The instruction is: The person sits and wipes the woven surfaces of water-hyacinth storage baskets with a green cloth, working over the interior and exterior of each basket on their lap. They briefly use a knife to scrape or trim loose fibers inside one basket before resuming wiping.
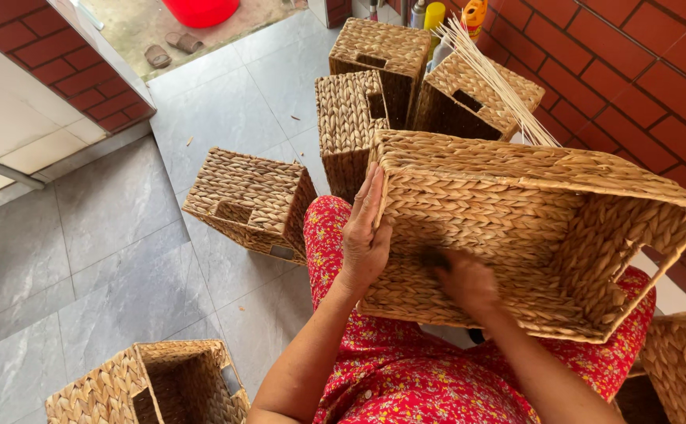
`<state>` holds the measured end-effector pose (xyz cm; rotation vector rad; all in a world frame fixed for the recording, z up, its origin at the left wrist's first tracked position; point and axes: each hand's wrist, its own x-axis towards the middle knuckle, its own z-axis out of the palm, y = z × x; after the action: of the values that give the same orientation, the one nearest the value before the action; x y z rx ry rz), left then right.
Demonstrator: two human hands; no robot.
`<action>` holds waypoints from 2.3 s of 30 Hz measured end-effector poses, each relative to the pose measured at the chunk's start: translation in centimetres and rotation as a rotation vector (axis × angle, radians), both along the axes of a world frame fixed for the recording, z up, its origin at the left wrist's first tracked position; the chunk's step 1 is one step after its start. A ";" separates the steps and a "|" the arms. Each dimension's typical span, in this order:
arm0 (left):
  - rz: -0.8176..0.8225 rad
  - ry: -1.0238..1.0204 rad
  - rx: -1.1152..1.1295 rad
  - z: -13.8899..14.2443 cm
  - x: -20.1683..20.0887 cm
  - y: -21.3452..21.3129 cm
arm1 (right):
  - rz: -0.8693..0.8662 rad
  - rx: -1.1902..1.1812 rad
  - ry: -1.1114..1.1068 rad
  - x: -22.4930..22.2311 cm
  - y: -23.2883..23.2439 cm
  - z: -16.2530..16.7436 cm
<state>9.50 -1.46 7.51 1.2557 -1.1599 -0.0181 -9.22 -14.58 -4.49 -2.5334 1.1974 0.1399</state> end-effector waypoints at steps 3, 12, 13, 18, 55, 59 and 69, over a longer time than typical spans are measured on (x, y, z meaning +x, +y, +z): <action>-0.002 0.003 -0.011 -0.1 -0.2 -0.2 | 0.192 0.156 -0.364 4.5 5.0 0.1; -0.005 0.003 -0.038 -0.1 0.2 0.0 | -0.009 0.008 0.038 -5.5 -3.2 1.0; -0.013 0.013 -0.043 -0.1 0.2 0.1 | -0.022 -0.084 0.241 -7.9 -5.0 0.7; -0.068 0.036 -0.056 0.3 0.1 -0.1 | -0.219 -0.200 0.374 -13.8 -8.5 -2.1; -0.004 -0.027 0.018 -0.7 -0.3 -0.6 | 0.105 0.080 -0.247 1.9 2.5 0.7; 0.021 -0.050 0.038 -1.1 -0.4 -0.4 | 0.322 0.083 -0.369 5.2 4.1 0.8; 0.040 -0.061 0.069 -1.0 -0.4 0.2 | -0.244 0.037 0.286 -12.5 -8.1 0.9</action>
<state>9.10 -1.22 6.53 1.3482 -1.1953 0.0103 -21.73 -22.66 -3.62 -2.3673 1.5837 0.4723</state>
